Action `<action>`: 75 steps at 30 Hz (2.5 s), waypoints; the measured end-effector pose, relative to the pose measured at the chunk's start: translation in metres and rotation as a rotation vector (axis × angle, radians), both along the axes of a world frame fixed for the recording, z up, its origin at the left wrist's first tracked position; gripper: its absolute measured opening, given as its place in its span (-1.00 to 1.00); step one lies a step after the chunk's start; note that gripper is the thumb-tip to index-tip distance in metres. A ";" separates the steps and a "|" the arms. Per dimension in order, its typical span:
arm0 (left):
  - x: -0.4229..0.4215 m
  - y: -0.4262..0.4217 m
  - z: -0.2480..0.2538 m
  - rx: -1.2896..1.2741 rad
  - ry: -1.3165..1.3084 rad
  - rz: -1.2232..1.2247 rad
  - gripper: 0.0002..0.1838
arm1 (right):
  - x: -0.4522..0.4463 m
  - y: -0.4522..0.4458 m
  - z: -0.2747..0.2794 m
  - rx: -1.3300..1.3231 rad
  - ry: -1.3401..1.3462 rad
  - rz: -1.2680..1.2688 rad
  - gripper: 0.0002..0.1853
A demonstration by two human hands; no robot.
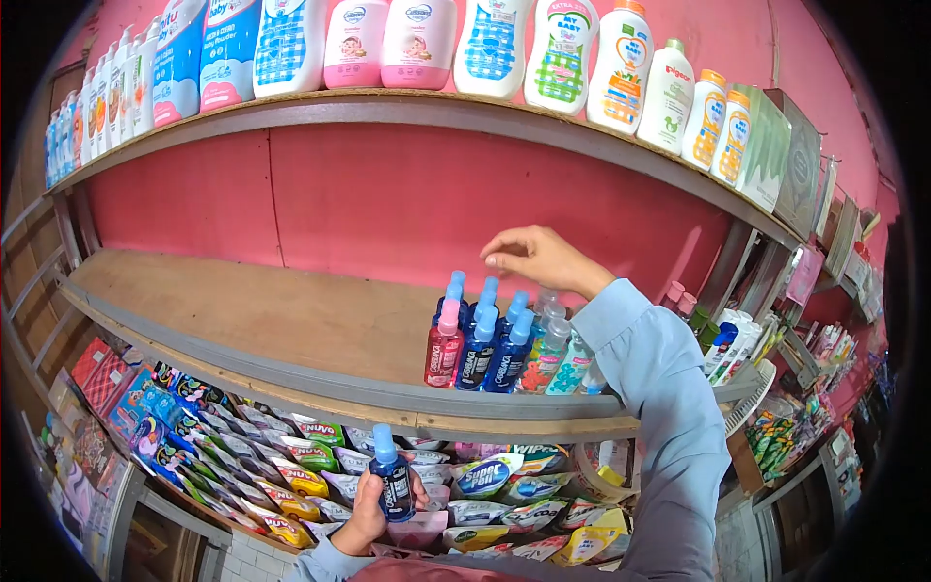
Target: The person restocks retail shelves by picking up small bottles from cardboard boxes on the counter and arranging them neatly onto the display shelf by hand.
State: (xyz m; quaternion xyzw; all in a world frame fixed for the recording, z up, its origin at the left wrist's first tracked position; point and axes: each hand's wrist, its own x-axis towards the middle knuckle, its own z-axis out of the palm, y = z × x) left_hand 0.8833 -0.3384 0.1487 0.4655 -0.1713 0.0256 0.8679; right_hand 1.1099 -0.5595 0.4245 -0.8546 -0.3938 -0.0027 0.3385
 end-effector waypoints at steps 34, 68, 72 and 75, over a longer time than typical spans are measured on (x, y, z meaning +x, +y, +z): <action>0.015 0.015 0.107 0.571 -0.748 0.782 -0.30 | -0.032 -0.036 0.034 -0.096 -0.515 -0.051 -0.84; -0.021 -0.007 0.063 0.461 -0.578 0.699 -0.49 | -0.004 -0.029 -0.004 -0.156 -0.221 0.073 -0.67; -0.020 -0.013 0.051 0.465 -0.551 0.627 -0.52 | -0.039 -0.036 0.016 -0.150 -0.356 -0.063 -0.67; -0.019 -0.016 0.039 0.432 -0.511 0.516 -0.55 | -0.075 -0.045 0.021 0.011 -0.534 -0.092 -0.68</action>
